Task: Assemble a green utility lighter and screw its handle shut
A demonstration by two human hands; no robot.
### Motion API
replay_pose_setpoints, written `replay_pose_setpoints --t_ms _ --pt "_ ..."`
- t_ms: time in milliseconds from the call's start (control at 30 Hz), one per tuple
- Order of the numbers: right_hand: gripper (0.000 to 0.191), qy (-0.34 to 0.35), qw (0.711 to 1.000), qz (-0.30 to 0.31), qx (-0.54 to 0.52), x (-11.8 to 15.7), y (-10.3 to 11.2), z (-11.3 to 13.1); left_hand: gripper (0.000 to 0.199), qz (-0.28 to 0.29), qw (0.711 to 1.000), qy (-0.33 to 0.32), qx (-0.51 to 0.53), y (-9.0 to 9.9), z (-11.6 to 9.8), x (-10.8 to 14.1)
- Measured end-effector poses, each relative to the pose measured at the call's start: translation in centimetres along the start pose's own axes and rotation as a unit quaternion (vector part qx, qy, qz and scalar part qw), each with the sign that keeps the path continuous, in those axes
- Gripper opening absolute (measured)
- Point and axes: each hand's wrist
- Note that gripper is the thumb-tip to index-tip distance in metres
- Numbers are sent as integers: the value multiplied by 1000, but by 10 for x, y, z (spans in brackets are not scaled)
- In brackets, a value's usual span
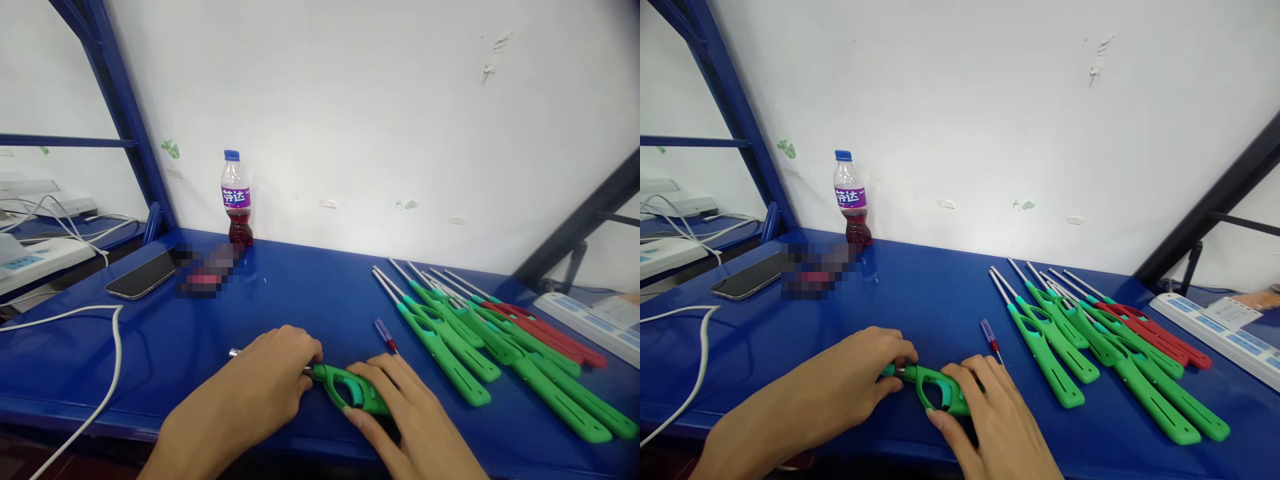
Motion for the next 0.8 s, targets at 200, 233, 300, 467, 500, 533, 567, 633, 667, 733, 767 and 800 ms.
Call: replay_pose_setpoints --t_ms 200,233,300,467,500,533,567,633,667,733,767,800 --pt "24 1 1000 -8 10 0 -1 1 19 -11 1000 5 10 5 0 1" --pt "25 1 1000 -8 12 0 -1 2 20 -12 1000 4 11 5 -1 1" --pt "24 1 1000 -9 13 1 -2 2 22 -15 1000 3 13 4 0 1" --pt "25 5 1000 -21 19 2 -2 0 19 -16 1000 6 23 0 6 3" --pt "25 6 1000 -22 21 2 -2 0 19 -17 1000 8 24 0 7 4" --pt "26 7 1000 -21 22 1 -2 0 20 -18 999 11 26 0 8 4" --pt "26 7 1000 -19 24 1 -1 0 21 -19 999 13 26 0 8 5" --pt "27 7 999 -19 29 2 -1 1 23 -19 999 14 28 1 7 4" --pt "28 7 999 -21 31 2 -1 1 23 -19 999 14 29 1 7 3" --pt "28 7 999 -24 34 3 -1 2 22 -18 999 12 31 2 6 1" --pt "28 8 999 -23 35 3 -1 2 21 -18 999 9 33 3 6 0" --pt "28 9 999 -22 36 3 -1 1 19 -17 999 6 36 3 7 -1"
Point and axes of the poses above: each hand's wrist, its own x-axis away from the middle knuckle, its own y-axis out of the back of the hand, z = x × y, and after that the axes turned 2 degrees about y, right-handed
